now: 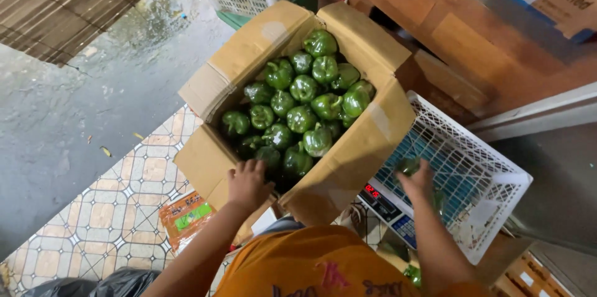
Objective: Sorting and transferring green peppers from a cardboard box into a plastic crate.
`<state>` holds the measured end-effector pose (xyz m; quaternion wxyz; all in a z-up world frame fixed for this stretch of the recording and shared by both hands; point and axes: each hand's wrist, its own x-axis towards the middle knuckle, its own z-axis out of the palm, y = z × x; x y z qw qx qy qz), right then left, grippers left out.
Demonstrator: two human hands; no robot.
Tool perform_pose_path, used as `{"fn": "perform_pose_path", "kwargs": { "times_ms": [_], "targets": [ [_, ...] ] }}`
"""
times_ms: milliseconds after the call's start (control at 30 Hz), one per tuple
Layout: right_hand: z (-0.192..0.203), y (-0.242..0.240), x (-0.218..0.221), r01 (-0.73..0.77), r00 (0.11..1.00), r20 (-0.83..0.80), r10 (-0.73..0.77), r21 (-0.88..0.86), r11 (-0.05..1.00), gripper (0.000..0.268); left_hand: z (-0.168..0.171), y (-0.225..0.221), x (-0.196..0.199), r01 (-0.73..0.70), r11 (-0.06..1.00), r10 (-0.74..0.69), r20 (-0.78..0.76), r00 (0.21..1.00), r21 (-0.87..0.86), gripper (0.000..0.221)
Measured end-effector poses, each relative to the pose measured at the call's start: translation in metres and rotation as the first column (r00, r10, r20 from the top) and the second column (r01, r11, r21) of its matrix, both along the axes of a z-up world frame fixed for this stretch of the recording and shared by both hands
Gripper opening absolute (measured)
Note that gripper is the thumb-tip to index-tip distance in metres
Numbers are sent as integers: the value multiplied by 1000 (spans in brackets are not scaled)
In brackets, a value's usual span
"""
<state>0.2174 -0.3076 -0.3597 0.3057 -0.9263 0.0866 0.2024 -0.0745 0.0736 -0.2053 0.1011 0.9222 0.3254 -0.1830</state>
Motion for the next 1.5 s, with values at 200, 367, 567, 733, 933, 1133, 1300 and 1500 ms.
{"fn": "perform_pose_path", "kwargs": {
  "times_ms": [200,367,567,733,933,1133,1300,1500],
  "targets": [
    [-49,-5,-2,-258,962,18,272,-262,930,92,-46,-17,35,308,942,-292,-126,948,132,82],
    [-63,-21,-12,-175,983,32,182,-168,970,79,-56,-28,74,433,778,-566,208,798,455,71],
    [24,-24,-52,-116,993,-6,116,-17,993,69,-74,-34,140,472,610,-773,347,532,636,62],
    [18,-43,-91,-59,991,125,56,21,998,57,-50,-29,176,732,680,-723,-201,662,-34,107],
    [-13,-56,-132,-303,882,311,354,-201,932,49,-102,-6,154,586,808,-582,257,772,69,63],
    [99,23,-103,-102,957,289,6,319,942,47,35,-19,130,363,837,201,848,491,-409,99],
    [285,132,-98,84,971,-135,197,965,249,68,114,-74,146,675,639,394,911,123,-368,110],
    [328,150,-95,-263,962,240,129,943,202,96,190,-87,112,767,438,397,866,303,-469,124]
  ]
}}
